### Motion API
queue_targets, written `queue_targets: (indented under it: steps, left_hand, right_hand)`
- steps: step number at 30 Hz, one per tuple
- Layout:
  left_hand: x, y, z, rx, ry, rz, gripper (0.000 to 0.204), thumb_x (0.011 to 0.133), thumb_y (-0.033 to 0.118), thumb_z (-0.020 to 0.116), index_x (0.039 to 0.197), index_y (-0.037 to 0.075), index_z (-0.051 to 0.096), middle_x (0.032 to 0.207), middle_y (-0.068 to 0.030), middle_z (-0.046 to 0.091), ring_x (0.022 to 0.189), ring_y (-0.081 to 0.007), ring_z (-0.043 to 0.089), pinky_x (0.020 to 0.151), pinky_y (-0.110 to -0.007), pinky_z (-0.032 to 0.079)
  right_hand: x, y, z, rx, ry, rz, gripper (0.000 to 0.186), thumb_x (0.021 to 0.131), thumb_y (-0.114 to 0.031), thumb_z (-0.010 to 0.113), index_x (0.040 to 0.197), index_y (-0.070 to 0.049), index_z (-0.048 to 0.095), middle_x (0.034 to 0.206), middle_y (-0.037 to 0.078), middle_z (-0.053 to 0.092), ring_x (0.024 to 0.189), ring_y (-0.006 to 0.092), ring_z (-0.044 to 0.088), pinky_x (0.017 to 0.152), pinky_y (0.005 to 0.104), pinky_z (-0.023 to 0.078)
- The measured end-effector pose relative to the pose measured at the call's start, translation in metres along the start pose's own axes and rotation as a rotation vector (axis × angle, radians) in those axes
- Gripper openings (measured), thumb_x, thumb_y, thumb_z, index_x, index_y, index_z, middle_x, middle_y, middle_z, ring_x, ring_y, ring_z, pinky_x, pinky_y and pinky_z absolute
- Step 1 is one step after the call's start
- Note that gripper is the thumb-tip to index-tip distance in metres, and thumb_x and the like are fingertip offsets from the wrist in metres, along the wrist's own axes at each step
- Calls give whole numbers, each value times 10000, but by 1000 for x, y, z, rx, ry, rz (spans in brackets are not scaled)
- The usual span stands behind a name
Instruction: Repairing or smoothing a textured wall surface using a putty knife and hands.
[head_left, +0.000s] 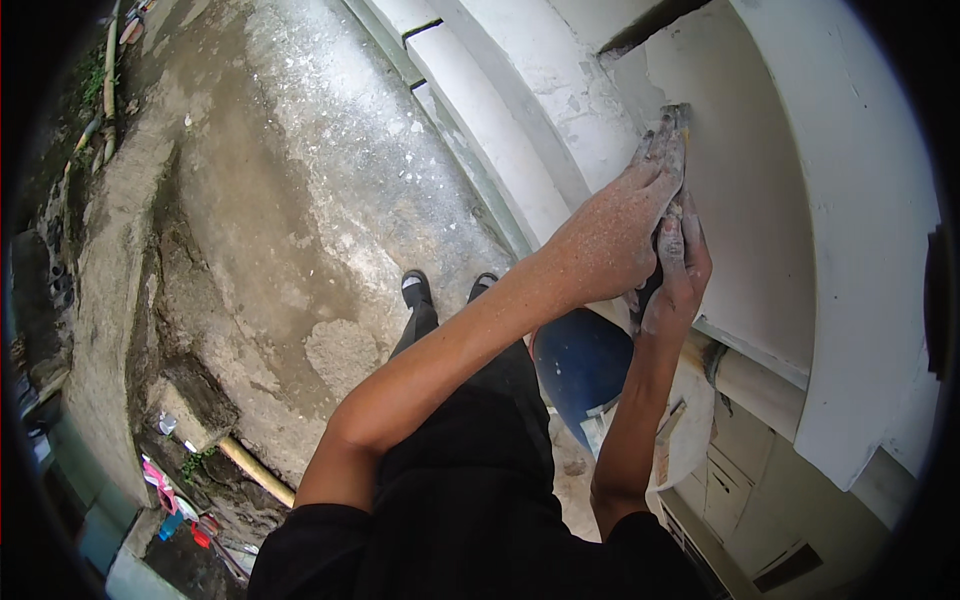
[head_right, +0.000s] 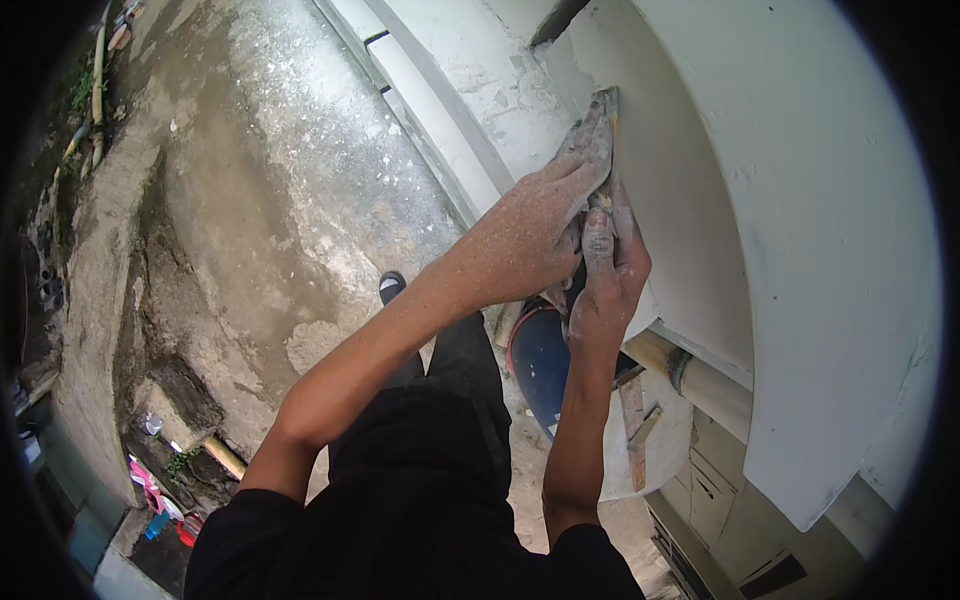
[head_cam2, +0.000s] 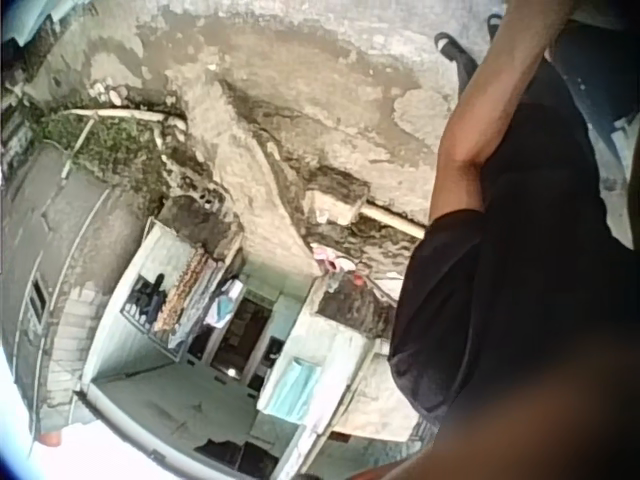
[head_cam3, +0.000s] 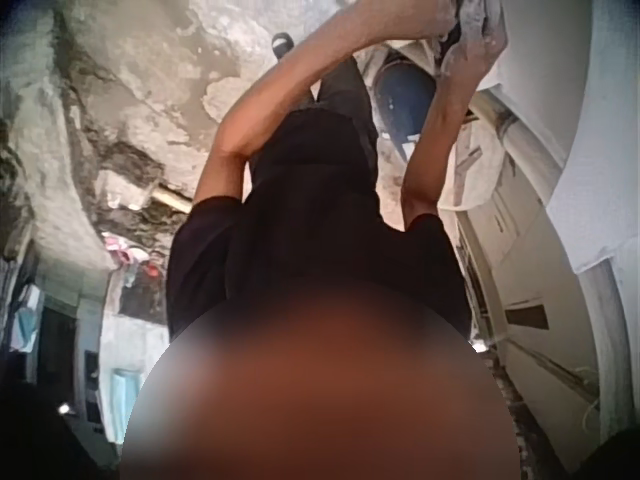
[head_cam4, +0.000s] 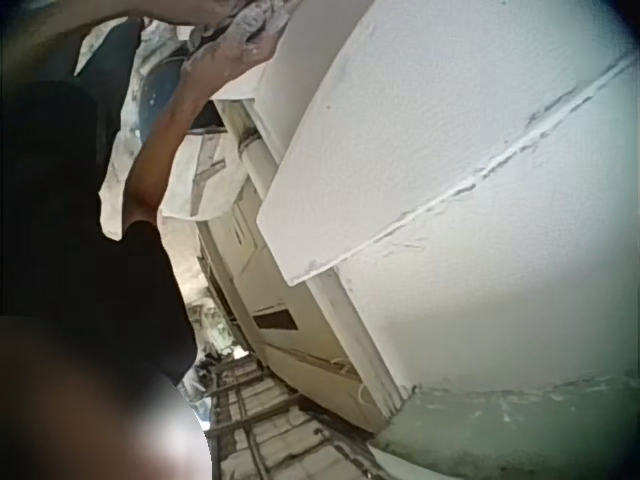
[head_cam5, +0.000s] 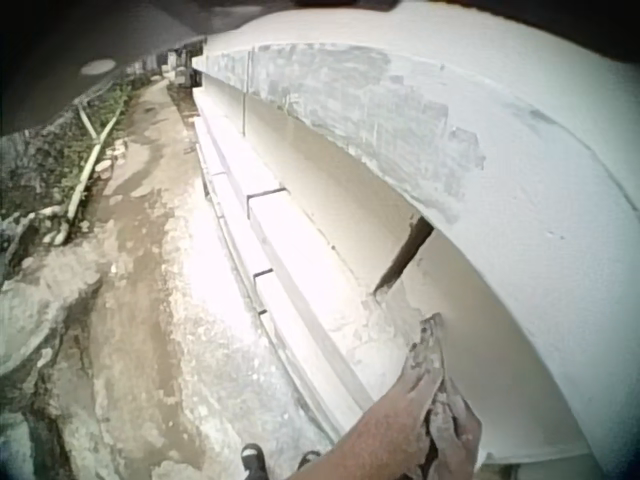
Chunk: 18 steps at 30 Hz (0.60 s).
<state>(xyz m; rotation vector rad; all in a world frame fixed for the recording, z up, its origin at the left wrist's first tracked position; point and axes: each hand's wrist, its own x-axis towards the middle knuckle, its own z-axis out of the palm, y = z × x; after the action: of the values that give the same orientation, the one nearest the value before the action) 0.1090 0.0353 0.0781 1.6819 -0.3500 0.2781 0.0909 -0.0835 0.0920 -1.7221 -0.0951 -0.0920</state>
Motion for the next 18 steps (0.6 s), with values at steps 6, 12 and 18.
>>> queue_targets:
  steps: [6,12,18]
  left_hand:
    - [6,-5,-1,6,85,76,374,749,-41,527,1120,-83,505,1059,-278,546,1017,-483,513,878,-492,437]
    - [3,-10,-11,-5,35,18,423,767,-13,540,1184,-75,504,1114,-280,555,1046,-468,530,908,-460,449]
    - [-1,-8,-7,11,-12,-8,469,755,-10,548,1216,-77,496,1193,-292,525,1115,-458,502,974,-456,416]
  right_hand:
    - [0,6,11,25,59,-81,426,957,-134,498,1300,117,483,1251,191,563,1128,220,529,1017,330,363]
    - [2,-6,22,5,23,65,434,950,-150,505,1307,96,482,1250,168,572,1137,219,532,1014,326,371]
    - [-2,0,19,-21,43,73,458,961,-156,502,1325,117,452,1300,194,537,1190,241,507,1046,349,350]
